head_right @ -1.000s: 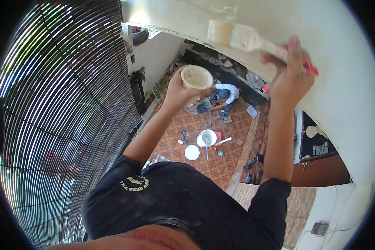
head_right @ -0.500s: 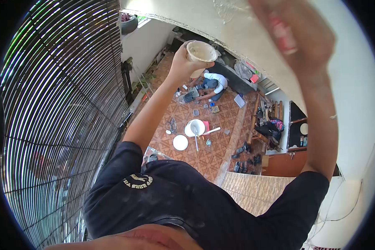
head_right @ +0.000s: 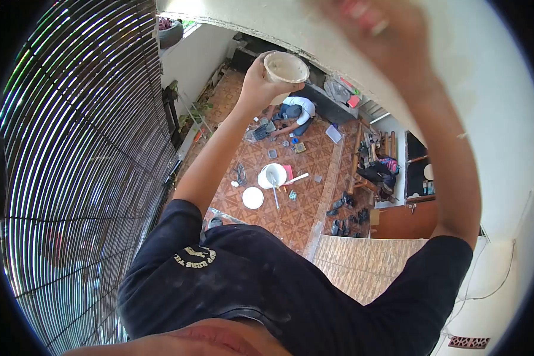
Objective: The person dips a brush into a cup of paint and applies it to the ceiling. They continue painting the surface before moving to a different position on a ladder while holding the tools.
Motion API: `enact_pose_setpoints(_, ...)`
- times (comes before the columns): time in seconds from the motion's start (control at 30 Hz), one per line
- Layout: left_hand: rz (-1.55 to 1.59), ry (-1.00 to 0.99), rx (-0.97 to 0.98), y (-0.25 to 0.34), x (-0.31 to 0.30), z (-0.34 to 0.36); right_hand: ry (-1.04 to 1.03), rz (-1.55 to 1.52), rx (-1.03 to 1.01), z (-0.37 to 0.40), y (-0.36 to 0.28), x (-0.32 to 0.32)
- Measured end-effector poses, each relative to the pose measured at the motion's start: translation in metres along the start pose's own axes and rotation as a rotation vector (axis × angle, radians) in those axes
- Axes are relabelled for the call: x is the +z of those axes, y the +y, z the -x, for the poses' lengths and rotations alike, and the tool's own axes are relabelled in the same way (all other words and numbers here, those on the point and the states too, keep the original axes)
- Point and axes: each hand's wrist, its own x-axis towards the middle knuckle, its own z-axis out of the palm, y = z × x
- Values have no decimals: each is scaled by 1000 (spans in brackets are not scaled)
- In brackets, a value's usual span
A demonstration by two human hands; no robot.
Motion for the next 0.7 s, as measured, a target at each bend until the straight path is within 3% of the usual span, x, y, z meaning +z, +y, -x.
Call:
enact_pose_setpoints(0.1, -30, -1, 21, 16, -1, 4, 136, 512, -461, -64, -9, -37)
enact_pose_setpoints(0.2, -46, 8, 16, 15, -5, 2, 230, 470, -461, -46, 20, -23)
enact_pose_setpoints(0.23, -40, 7, 8, 13, -6, 2, -8, 417, -283, -25, -10, -28)
enact_pose_setpoints(0.27, -34, 6, -2, 10, -7, 3, -113, 235, -221, 1, -2, -5)
enact_pose_setpoints(0.3, 34, 9, 19, 6, -6, 4, -214, 401, -342, 9, -28, 10)
enact_pose_setpoints(0.37, 196, 2, 10, -7, -5, 7, -306, 250, -334, 47, -56, 47)
enact_pose_setpoints(0.4, 352, -4, -7, -9, -6, 8, -303, 257, -335, 51, -65, 51)
enact_pose_setpoints(0.47, 229, -2, -18, -4, -12, 13, -301, 70, -245, 53, -76, 56)
enact_pose_setpoints(0.6, 32, -26, -22, 2, -10, 21, -91, -135, 305, -1, -43, 21)
enact_pose_setpoints(0.63, 25, -24, -31, 3, -10, 20, -62, 5, 259, -12, -27, 5)
enact_pose_setpoints(0.67, 18, -22, -38, 7, -9, 19, -123, 135, 383, -12, 13, -17)
enact_pose_setpoints(0.7, 3, -31, -34, 16, -8, 20, 127, 161, 253, -50, -21, -21)
